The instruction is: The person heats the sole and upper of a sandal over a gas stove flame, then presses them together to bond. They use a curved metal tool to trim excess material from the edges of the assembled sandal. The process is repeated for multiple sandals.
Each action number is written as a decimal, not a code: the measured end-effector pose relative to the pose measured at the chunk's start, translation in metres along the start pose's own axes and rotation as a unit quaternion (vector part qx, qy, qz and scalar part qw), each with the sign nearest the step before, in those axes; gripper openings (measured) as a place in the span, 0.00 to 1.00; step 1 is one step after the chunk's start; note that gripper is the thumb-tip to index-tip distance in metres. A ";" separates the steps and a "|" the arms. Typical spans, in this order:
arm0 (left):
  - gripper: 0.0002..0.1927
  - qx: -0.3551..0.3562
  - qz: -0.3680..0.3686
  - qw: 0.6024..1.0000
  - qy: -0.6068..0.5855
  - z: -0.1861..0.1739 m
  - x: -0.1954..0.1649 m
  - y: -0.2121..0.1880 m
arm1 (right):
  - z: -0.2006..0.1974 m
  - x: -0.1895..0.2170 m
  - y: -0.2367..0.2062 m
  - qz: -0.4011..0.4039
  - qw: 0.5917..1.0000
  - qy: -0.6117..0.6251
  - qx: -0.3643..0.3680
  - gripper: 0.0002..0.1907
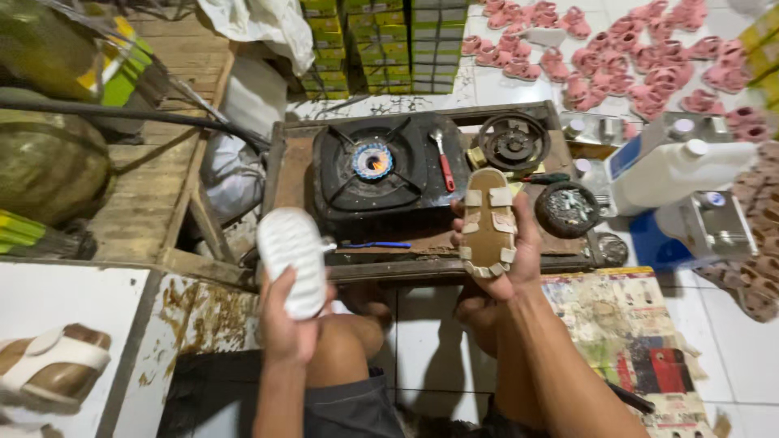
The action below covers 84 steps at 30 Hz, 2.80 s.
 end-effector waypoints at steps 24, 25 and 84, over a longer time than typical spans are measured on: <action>0.40 0.055 0.256 0.809 0.526 0.083 0.060 0.180 | 0.005 -0.041 0.024 0.026 0.995 -0.059 -0.074 0.24; 0.41 0.051 0.232 0.818 0.524 0.079 0.061 0.182 | 0.004 -0.042 0.025 0.025 0.995 -0.059 -0.076 0.24; 0.24 0.007 -0.051 0.998 0.020 0.040 0.098 0.199 | 0.012 -0.024 0.086 0.044 0.976 -0.140 -0.159 0.26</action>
Point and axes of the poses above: each hand's wrist, its own y-axis towards the middle knuckle, its own z-axis out of the palm, x = y × z, the point moved 5 cm from there along y, towards the middle knuckle, and after that the axes turned 12 degrees about z, right-handed, at the moved point
